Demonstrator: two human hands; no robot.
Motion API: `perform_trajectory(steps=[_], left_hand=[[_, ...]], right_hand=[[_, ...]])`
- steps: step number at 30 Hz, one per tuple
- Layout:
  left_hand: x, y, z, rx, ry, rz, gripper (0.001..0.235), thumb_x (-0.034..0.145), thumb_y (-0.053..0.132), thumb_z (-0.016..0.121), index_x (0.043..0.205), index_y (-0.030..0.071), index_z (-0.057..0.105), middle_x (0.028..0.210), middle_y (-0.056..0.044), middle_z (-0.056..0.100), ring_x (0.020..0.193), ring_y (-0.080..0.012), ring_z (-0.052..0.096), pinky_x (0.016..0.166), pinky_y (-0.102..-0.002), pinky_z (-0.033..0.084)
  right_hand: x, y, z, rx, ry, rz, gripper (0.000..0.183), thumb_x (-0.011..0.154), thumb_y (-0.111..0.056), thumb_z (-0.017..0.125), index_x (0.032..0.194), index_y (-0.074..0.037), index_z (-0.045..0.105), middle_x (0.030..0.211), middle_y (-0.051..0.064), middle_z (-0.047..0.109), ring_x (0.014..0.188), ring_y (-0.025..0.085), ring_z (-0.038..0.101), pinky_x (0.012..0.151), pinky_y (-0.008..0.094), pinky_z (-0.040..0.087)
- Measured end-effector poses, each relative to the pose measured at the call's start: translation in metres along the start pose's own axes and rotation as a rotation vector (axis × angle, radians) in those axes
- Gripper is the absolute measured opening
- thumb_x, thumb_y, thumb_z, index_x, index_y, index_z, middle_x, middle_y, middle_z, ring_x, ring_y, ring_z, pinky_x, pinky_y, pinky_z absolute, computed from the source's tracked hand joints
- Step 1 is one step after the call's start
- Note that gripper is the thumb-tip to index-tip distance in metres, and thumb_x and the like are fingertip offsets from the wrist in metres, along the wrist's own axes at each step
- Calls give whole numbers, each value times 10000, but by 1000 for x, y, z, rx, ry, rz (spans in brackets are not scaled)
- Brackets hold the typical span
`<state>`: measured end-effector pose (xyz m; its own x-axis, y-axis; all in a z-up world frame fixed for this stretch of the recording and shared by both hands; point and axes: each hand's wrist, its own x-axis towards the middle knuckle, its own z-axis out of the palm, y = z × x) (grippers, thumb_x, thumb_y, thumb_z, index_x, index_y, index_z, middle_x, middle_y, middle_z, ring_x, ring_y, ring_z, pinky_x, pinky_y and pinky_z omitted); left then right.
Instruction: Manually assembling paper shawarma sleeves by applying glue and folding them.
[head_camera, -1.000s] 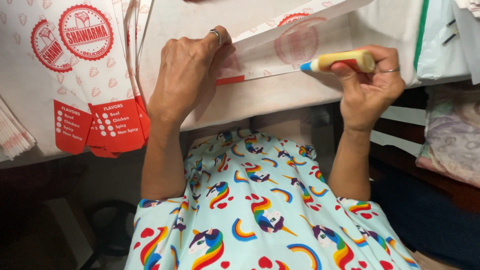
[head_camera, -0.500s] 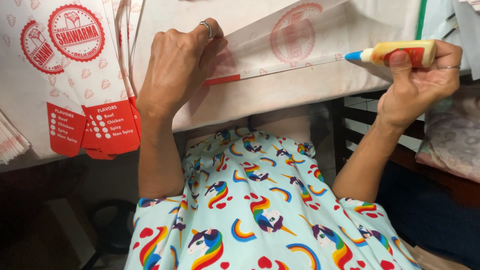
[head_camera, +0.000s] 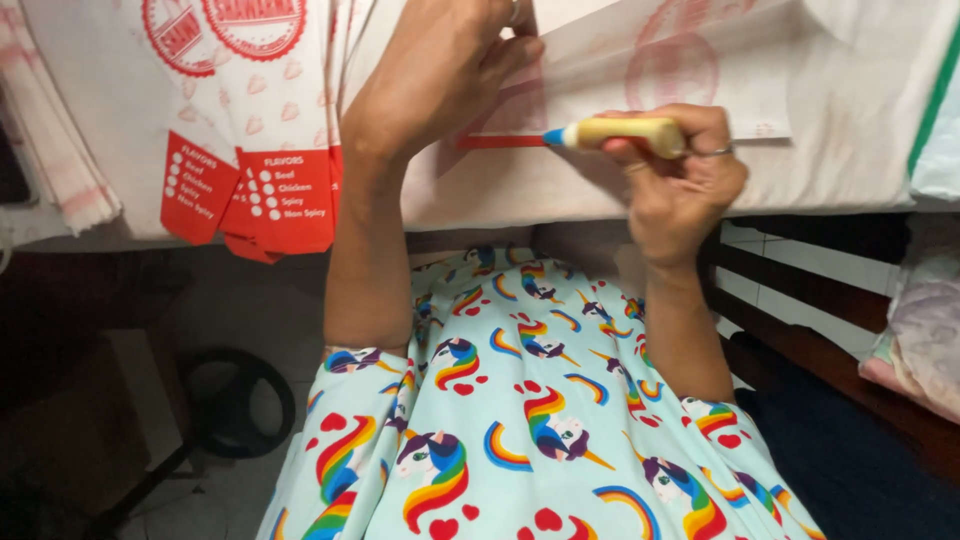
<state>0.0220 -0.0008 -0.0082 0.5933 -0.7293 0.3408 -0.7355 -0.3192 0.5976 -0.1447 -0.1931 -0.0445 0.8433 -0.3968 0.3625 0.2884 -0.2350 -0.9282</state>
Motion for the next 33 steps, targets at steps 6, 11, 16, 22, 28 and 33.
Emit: perform_trajectory(steps=[6,11,16,22,28,33], left_hand=[[-2,-3,6,-25,25,22,138,907,110,791,920,3,706,718,-109,640,510,-248,510,506,-381,430],[-11,21,3,80,-8,-27,102,885,163,775,912,67,752,680,-72,704,499,-315,588,547,-415,471],[-32,40,17,177,10,41,91,864,100,781,924,34,764,1191,-123,658,870,-304,646,761,-401,534],[-36,49,25,252,45,7,136,789,99,869,909,65,817,1284,-91,565,1248,-324,497,911,-413,580],[-45,46,24,271,113,84,189,787,55,886,960,25,818,1207,-91,621,1170,-322,513,1059,-515,407],[-56,46,26,338,153,99,132,875,43,840,995,59,787,1097,-57,708,956,-241,594,855,-395,494]], right_hand=[[4,-13,51,110,-158,19,377,925,183,782,1168,-13,573,1084,92,681,979,184,721,901,250,631],[14,-4,-6,271,67,-30,239,1064,22,672,1251,-82,565,1219,57,628,983,149,609,959,296,570],[22,28,-146,-186,114,-91,393,1242,273,531,1493,6,389,1431,255,536,1210,394,573,1059,466,517],[42,0,-142,-1004,-22,-297,442,966,268,836,1360,162,665,1160,224,556,967,345,622,812,414,548],[28,-18,-106,-781,-276,-331,152,922,284,799,1044,197,776,1209,260,701,1211,405,646,1048,474,543],[25,-8,-106,-738,-350,-321,183,893,282,805,1052,197,776,1142,255,757,1238,424,690,1071,487,558]])
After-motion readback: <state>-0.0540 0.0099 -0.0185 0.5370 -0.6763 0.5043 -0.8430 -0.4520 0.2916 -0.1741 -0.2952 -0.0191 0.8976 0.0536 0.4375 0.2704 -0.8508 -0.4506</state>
